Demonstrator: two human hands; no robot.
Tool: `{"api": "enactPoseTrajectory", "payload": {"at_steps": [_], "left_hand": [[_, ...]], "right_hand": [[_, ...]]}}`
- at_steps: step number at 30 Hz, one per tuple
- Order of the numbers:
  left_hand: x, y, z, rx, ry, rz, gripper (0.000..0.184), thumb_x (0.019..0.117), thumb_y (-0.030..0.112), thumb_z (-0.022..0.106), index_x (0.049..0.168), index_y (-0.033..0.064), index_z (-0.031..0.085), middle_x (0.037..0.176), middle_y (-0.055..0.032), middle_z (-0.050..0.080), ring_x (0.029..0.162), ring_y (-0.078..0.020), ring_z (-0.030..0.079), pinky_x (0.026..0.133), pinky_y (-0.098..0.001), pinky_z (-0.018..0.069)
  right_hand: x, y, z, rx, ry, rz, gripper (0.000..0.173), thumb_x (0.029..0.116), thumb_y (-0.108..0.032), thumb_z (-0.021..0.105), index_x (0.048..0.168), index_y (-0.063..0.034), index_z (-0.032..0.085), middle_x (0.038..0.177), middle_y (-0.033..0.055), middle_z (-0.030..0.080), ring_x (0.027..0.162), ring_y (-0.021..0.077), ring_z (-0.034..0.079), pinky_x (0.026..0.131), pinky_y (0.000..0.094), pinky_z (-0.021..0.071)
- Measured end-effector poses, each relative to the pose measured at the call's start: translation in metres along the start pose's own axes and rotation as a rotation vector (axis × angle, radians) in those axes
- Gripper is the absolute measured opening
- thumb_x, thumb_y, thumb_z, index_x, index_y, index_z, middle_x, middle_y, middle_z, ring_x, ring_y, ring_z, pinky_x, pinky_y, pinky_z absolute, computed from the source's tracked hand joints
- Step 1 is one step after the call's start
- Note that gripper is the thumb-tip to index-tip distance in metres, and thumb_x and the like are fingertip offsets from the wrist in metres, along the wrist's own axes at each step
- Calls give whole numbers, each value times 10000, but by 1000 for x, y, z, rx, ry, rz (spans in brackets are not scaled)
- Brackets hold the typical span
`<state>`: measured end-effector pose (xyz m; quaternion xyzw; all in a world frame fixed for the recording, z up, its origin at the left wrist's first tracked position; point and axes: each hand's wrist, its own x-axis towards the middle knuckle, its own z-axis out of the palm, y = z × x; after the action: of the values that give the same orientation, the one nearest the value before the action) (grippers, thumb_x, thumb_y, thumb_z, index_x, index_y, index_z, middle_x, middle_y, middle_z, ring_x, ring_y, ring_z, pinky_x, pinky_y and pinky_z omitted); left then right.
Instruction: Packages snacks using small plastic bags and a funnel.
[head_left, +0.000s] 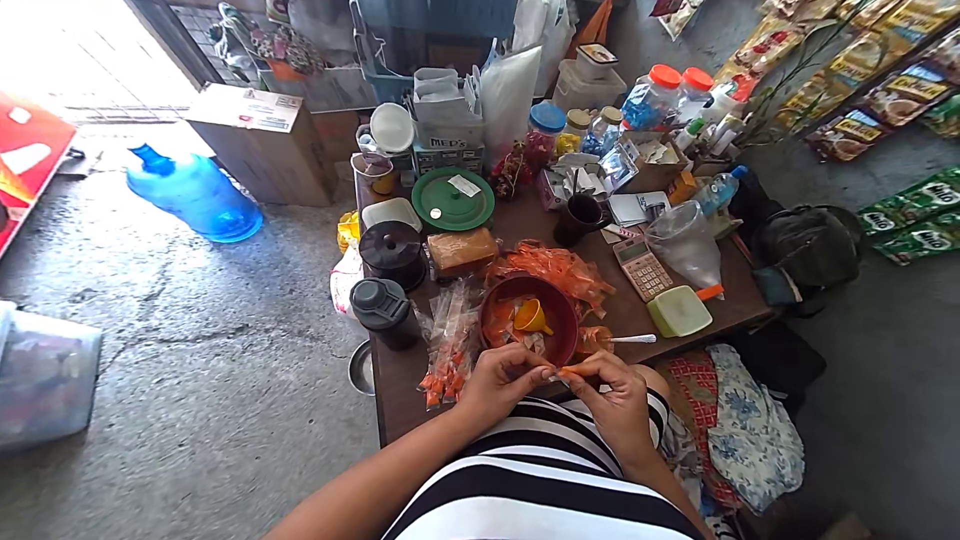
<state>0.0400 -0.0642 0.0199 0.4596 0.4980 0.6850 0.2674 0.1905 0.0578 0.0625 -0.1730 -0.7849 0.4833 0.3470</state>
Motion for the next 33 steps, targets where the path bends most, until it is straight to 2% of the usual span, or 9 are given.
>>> {"api": "enactPoseTrajectory", "payload": {"at_steps": [4,7,11,15,17,22,27,29,33], "left_hand": [[1,1,1,-2,-34,9,164,974,105,678,957,-50,728,919,-42,726,898,-2,671,846,-174,550],[0,1,0,-5,-15,7,174,979,117,676,961,-47,731,917,-39,726,894,-7,674,844,-182,553],[-1,-1,0,-2,14,11,174,980,127,677,957,-37,732,902,-13,717,868,11,659,823,-168,546],[-3,0,0,-7,23,15,164,978,115,676,962,-38,732,909,-22,722,878,1,663,827,-176,547],[-3,1,0,3,29,12,169,979,119,677,964,-39,734,910,-21,721,878,5,659,825,-172,542],[-4,1,1,10,24,18,169,982,117,672,971,-40,734,905,-22,716,875,5,652,823,-168,536],[-4,1,1,9,25,27,178,985,126,668,971,-40,733,901,-22,714,872,5,652,820,-169,535],[-4,1,1,13,26,30,181,985,127,670,970,-41,734,905,-24,714,883,4,652,829,-172,537],[-4,2,1,18,29,23,181,987,135,669,973,-33,737,908,-13,716,880,13,654,823,-165,539]], "right_hand": [[0,1,1,16,26,9,160,850,-250,820,813,-127,725,804,-84,634,732,-67,589,652,71,503],[1,0,-1,60,-46,10,119,920,-233,758,920,-113,762,902,-60,685,788,-46,632,686,97,544],[2,-3,-4,64,-134,32,173,989,-147,663,1061,-27,764,1000,1,683,749,-50,619,647,91,542],[1,-4,-8,58,-170,56,190,966,-105,676,1109,-17,764,1046,21,705,775,-43,635,684,97,551],[0,-2,-9,35,-156,80,220,929,-146,727,1110,-26,767,1044,8,705,762,-56,614,684,88,533],[-1,-3,-8,9,-70,99,115,900,-135,749,957,-43,788,893,-28,697,720,-58,610,652,84,525],[-2,-2,-7,22,-20,54,115,861,-204,801,866,-95,766,825,-72,660,721,-68,592,650,73,506],[-1,-1,-7,40,-46,47,114,900,-204,769,894,-90,765,854,-66,669,726,-65,595,650,78,511],[-1,-3,-7,31,-122,76,177,990,-143,651,1049,-18,761,989,-1,676,737,-54,606,647,89,532]]}}
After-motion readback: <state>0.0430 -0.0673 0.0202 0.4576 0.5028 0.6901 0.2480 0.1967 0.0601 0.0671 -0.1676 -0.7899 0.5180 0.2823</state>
